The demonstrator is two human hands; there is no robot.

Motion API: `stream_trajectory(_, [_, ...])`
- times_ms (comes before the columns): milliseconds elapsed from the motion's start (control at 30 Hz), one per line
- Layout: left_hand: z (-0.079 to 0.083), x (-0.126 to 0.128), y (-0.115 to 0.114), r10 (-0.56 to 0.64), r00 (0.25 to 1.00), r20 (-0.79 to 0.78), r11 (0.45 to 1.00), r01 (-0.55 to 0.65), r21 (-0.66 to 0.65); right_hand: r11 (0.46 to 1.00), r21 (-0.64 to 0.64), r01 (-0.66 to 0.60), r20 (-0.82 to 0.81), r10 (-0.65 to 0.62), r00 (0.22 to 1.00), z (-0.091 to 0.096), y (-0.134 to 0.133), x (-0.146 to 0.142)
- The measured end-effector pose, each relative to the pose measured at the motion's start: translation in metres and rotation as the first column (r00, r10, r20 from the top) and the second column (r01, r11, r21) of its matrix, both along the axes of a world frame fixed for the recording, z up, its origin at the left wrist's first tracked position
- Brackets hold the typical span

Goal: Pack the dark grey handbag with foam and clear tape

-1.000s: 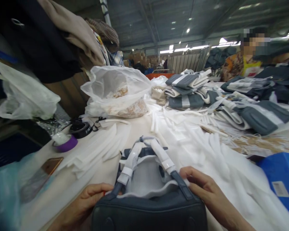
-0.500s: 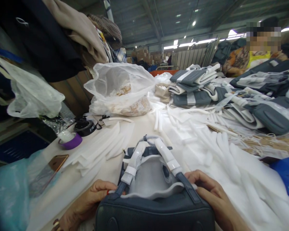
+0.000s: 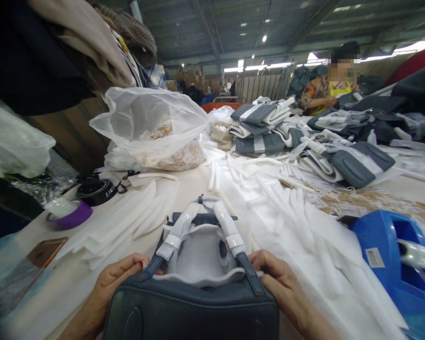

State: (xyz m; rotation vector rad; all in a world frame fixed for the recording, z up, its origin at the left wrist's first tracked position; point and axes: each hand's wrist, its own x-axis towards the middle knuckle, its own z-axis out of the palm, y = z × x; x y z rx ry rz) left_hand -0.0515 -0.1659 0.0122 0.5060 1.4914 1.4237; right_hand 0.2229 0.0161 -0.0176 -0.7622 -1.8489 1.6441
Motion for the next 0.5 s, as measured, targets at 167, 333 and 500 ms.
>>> stream_trajectory(167, [0.006,-0.004,-0.002,-0.014,0.998,0.059,0.999,0.016,-0.037,0.989,0.123,-0.083,0.072,0.074,0.995,0.003,0.0,0.003])
stream_trajectory(333, [0.011,-0.008,-0.014,-0.249,0.946,-0.208,0.967,0.232,-0.103,0.961,0.202,-0.187,0.095,0.171,0.981,0.005,0.003,0.005])
stream_trajectory(500, [0.012,0.009,-0.015,-0.181,0.886,-0.426,0.977,0.111,-0.184,0.905,0.314,-0.288,0.191,0.236,0.953,0.007,0.006,0.008])
